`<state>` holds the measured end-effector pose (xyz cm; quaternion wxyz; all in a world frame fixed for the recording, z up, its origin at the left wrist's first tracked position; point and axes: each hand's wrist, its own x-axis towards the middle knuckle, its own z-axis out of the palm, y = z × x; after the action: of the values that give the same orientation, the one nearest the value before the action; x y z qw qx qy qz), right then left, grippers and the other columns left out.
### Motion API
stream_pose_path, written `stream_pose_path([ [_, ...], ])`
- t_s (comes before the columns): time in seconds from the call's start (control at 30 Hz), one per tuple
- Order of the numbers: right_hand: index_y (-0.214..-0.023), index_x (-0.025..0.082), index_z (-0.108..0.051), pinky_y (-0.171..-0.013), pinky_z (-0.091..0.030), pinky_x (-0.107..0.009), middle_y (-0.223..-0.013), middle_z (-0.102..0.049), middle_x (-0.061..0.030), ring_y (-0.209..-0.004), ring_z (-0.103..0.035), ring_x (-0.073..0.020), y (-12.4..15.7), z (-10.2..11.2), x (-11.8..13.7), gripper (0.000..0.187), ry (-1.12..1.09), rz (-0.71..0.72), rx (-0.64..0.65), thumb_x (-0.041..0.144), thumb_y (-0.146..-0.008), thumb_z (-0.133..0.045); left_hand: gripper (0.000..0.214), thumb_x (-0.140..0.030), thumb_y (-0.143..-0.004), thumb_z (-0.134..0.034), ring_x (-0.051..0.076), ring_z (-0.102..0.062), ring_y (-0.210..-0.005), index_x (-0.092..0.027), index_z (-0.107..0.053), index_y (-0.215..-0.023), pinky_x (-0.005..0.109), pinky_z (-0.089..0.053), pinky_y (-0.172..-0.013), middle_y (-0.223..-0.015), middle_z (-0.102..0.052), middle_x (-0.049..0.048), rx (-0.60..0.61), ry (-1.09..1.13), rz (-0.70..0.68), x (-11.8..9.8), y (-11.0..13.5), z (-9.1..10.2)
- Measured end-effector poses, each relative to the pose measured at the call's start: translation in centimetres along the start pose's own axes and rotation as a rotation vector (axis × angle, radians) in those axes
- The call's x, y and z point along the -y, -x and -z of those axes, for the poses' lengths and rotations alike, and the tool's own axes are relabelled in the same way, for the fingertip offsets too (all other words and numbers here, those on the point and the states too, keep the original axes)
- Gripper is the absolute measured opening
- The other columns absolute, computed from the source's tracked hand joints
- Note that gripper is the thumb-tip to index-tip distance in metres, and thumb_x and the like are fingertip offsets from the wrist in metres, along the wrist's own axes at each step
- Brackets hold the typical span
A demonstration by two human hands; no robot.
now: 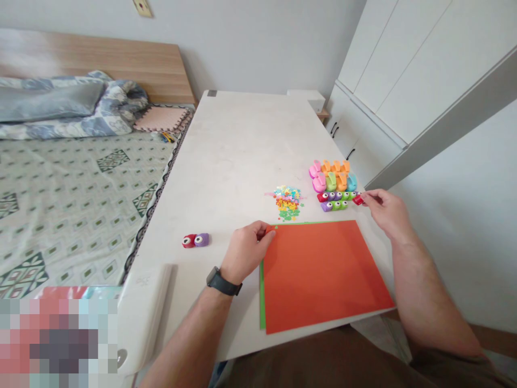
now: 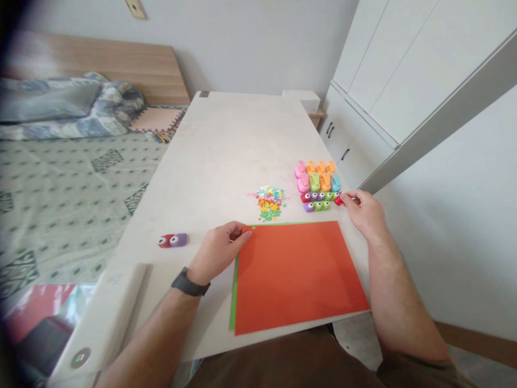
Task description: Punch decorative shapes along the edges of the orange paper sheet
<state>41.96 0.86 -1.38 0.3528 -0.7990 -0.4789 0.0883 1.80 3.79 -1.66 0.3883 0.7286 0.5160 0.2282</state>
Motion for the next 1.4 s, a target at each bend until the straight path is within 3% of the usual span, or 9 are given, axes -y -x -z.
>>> stream_pose_path([
  [0.1,-0.098,0.021,-0.08,-0.07,-0.049,-0.037,-0.091,-0.079,-0.0102,-0.077,-0.067,-0.024,-0.1,-0.7,-1.0,0.04,0.112,0.035,-0.014,0.057,-0.087,-0.064,0.027,-0.042,-0.094,-0.056,0.017,-0.063,-0.069,-0.019,-0.071,-0.089,0.028,-0.044,-0.064,-0.078,-0.073,0.0021,0.002,-0.005,-0.009,0.1,0.0,0.0],
  [0.3,-0.103,0.022,-0.082,-0.08,-0.05,-0.04,-0.099,-0.077,-0.0103,-0.084,-0.069,-0.0249,-0.2,-2.1,-1.8,0.039,0.121,0.08,-0.004,0.053,-0.086,-0.065,0.026,-0.041,-0.094,-0.057,0.017,-0.065,-0.07,-0.02,-0.071,-0.088,0.027,-0.044,-0.063,-0.078,-0.074,0.0015,-0.005,0.019,-0.012,0.0,0.0,0.1],
  [0.73,-0.112,0.023,-0.08,-0.086,-0.052,-0.043,-0.11,-0.077,-0.0103,-0.091,-0.07,-0.0263,0.4,-3.1,-2.1,0.038,0.103,0.094,0.039,0.046,-0.088,-0.063,0.025,-0.04,-0.094,-0.056,0.017,-0.062,-0.068,-0.02,-0.07,-0.087,0.028,-0.042,-0.064,-0.078,-0.072,0.0016,0.011,-0.01,-0.004,0.2,0.0,0.0],
  [0.87,-0.114,0.021,-0.077,-0.085,-0.053,-0.044,-0.109,-0.078,-0.0118,-0.09,-0.07,-0.0272,0.7,-3.3,-1.8,0.039,0.076,0.04,-0.018,0.044,-0.088,-0.061,0.025,-0.04,-0.094,-0.057,0.017,-0.062,-0.068,-0.02,-0.07,-0.088,0.028,-0.042,-0.063,-0.078,-0.073,0.0019,0.01,-0.01,-0.004,0.1,0.1,0.1],
  [1.03,-0.115,0.017,-0.075,-0.081,-0.053,-0.043,-0.1,-0.078,-0.0137,-0.084,-0.069,-0.0262,0.7,-3.1,-1.1,0.041,0.006,-0.033,-0.188,0.045,-0.088,-0.06,0.023,-0.039,-0.093,-0.058,0.017,-0.064,-0.07,-0.02,-0.07,-0.088,0.028,-0.042,-0.063,-0.078,-0.073,0.0018,0.016,0.014,0.009,-0.1,0.0,0.1],
  [1.13,-0.116,0.017,-0.073,-0.08,-0.054,-0.041,-0.103,-0.077,-0.0148,-0.086,-0.069,-0.026,1.2,-2.5,1.2,0.043,-0.012,0.027,-0.244,0.048,-0.092,-0.057,0.023,-0.038,-0.093,-0.058,0.017,-0.063,-0.069,-0.02,-0.071,-0.087,0.027,-0.043,-0.063,-0.078,-0.073,0.0021,0.016,0.023,0.009,0.0,0.0,0.1],
  [1.2,-0.114,0.02,-0.073,-0.079,-0.054,-0.039,-0.107,-0.076,-0.0133,-0.087,-0.069,-0.025,2.0,-2.1,3.9,0.039,0.003,0.125,-0.193,0.048,-0.094,-0.056,0.023,-0.038,-0.093,-0.058,0.017,-0.063,-0.069,-0.02,-0.071,-0.087,0.027,-0.043,-0.063,-0.079,-0.074,0.0025,0.011,0.02,-0.002,0.0,0.1,0.0],
  [1.4,-0.113,0.023,-0.071,-0.079,-0.053,-0.036,-0.102,-0.072,-0.0086,-0.086,-0.066,-0.0222,5.5,-3.2,14.8,0.024,-0.1,0.522,0.191,0.038,-0.096,-0.06,0.023,-0.037,-0.093,-0.058,0.016,-0.063,-0.071,-0.019,-0.072,-0.089,0.027,-0.043,-0.065,-0.08,-0.074,0.0031,-0.003,0.002,-0.033,0.0,0.2,0.1],
])
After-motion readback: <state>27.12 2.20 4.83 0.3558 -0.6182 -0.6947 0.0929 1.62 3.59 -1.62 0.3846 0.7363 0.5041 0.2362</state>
